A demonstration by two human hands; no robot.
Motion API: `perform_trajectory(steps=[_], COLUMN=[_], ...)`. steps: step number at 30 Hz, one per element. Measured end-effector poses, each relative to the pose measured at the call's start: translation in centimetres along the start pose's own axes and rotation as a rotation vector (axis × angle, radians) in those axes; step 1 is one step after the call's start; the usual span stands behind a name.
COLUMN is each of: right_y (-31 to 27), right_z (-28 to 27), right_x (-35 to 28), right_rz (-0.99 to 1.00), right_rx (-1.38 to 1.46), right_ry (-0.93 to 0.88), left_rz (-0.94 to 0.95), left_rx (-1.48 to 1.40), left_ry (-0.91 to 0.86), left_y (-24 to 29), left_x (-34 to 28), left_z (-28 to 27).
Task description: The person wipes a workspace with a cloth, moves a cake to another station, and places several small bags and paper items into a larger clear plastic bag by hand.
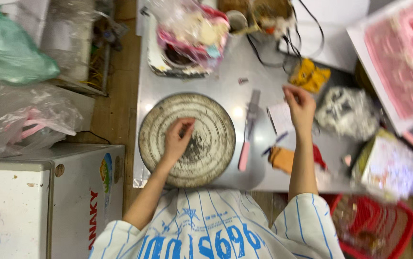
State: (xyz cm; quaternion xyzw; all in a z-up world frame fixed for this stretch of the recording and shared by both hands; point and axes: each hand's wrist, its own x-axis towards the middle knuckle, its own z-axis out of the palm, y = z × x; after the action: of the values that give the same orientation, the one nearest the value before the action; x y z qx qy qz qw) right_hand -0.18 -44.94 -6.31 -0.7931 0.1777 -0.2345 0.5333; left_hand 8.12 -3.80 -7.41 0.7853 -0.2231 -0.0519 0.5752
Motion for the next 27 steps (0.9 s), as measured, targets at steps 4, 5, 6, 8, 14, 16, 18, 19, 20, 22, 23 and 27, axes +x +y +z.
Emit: perform_trajectory(steps=[4, 5, 6, 8, 14, 16, 18, 19, 20, 22, 23, 27], right_y=[4.2, 4.4, 4.4, 4.7, 5.0, 5.1, 5.4, 5.6, 5.8, 6.1, 6.3, 8.1], right_z=[-3.6, -3.1, -2.7, -1.5, 2.9, 3.1, 1.9, 0.9, 0.0, -1.7, -2.4, -4.9], right_x=[-20.2, -25.0, -29.1, -33.8, -37.3, -35.7, -32.8, -31.1, -29.2, -26.5, -25.5, -22.9], right_rz=[0.21, 0.358, 0.395, 0.402, 0.242, 0.194, 0.138, 0.097, 0.076, 0.054, 0.052, -0.121], right_rx=[-0.514, -0.411, -0.421, -0.416, -0.481, -0.538, -0.647, -0.719, -0.834, -1.007, -1.064, -1.049], right_ry=[0.31, 0.353, 0.387, 0.452, 0.487, 0.445, 0.398, 0.369, 0.325, 0.206, 0.132, -0.041], left_rz=[0.037, 0.056, 0.075, 0.113, 0.316, 0.331, 0.342, 0.343, 0.342, 0.381, 0.4, 0.364], left_rx=[-0.085, -0.09, -0.064, -0.015, 0.187, 0.202, 0.212, 0.214, 0.216, 0.231, 0.238, 0.338], left_ry=[-0.127, -0.165, -0.205, -0.282, -0.447, -0.475, -0.482, -0.48, -0.475, -0.435, -0.415, -0.35], left_y=[1.7, 2.2, 2.6, 3.1, 3.2, 3.6, 4.1, 4.3, 4.5, 4.8, 4.9, 5.3], left_x=[-3.7, -5.1, -6.6, -9.2, -12.1, -12.0, -12.0, -12.2, -12.4, -12.9, -13.2, -13.8], left_z=[-1.5, -2.0, -2.4, -2.9, -3.4, -3.1, -2.8, -2.7, -2.5, -2.1, -2.0, -0.5])
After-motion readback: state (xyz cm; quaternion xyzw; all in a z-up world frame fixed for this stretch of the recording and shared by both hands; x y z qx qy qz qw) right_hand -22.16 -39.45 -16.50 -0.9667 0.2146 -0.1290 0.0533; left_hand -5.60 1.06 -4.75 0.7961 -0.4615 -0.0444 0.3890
